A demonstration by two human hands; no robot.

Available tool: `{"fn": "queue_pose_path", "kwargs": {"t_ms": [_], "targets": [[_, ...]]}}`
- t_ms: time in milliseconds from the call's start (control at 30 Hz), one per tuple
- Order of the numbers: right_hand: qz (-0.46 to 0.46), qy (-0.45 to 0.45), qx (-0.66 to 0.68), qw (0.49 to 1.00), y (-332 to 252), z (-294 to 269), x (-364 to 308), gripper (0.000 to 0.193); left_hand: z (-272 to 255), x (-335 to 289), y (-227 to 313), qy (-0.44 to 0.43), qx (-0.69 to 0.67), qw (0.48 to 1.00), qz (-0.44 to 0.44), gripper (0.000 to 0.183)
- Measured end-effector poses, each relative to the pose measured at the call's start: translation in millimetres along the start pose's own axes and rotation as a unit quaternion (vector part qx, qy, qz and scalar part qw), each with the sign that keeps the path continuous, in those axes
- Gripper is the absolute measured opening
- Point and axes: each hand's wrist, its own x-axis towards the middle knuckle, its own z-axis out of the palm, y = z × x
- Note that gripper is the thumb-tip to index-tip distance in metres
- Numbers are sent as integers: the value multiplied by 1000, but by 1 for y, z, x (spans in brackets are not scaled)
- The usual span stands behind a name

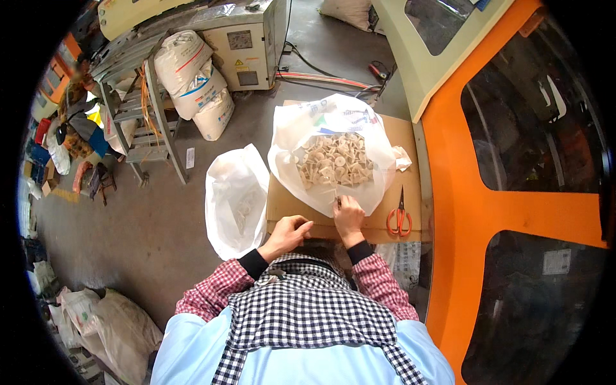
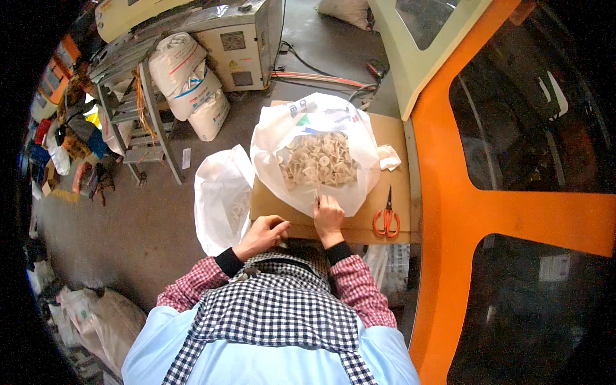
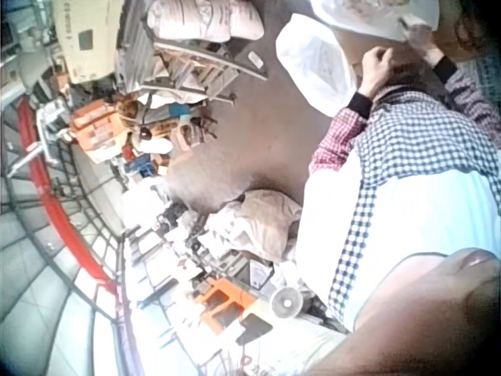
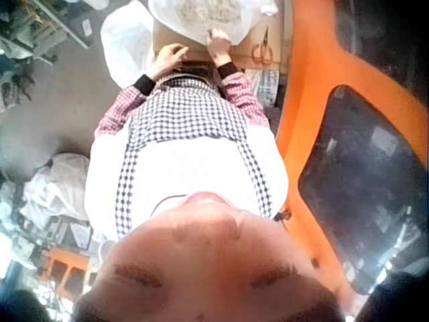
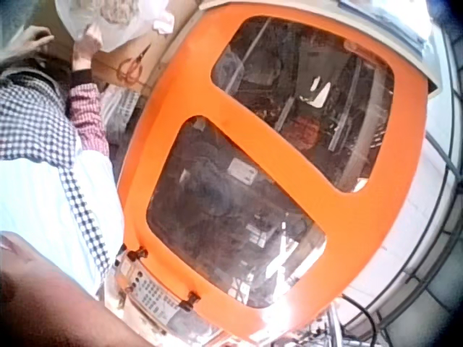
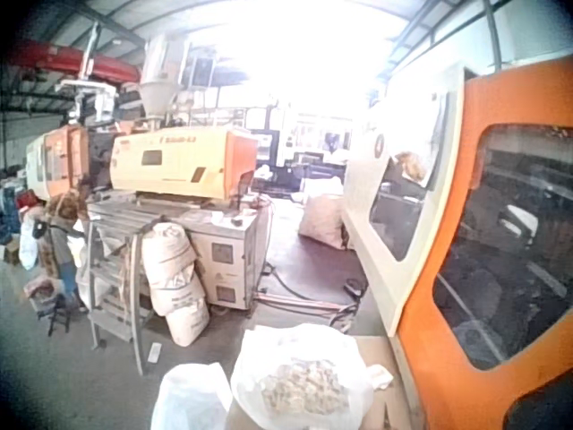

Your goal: The person repeatedly picks small white plastic components from a bag, separates them by hand, and places them into a machine's internal compartment. The person also uses scissors to trim excess material from the components before loading them into the machine.

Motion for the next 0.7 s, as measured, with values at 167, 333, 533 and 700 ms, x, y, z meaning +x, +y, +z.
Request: {"fn": "queue_pose_path", "kwargs": {"t_ms": [167,333,533,700], "targets": [[-184,96,4,978,-44,-72,2,18,11,31,34,-67,-152,986,19,26],[-236,127,136,954,-56,-110,6,27,5,30,33,-62,-251,965,54,22],[22,-126,547,827,-38,-128,17,35,3,5,60,-56,-205,973,95,19],[-74,-162,435,882,-25,-135,30,28,17,3,63,32,-160,974,155,18]]}}
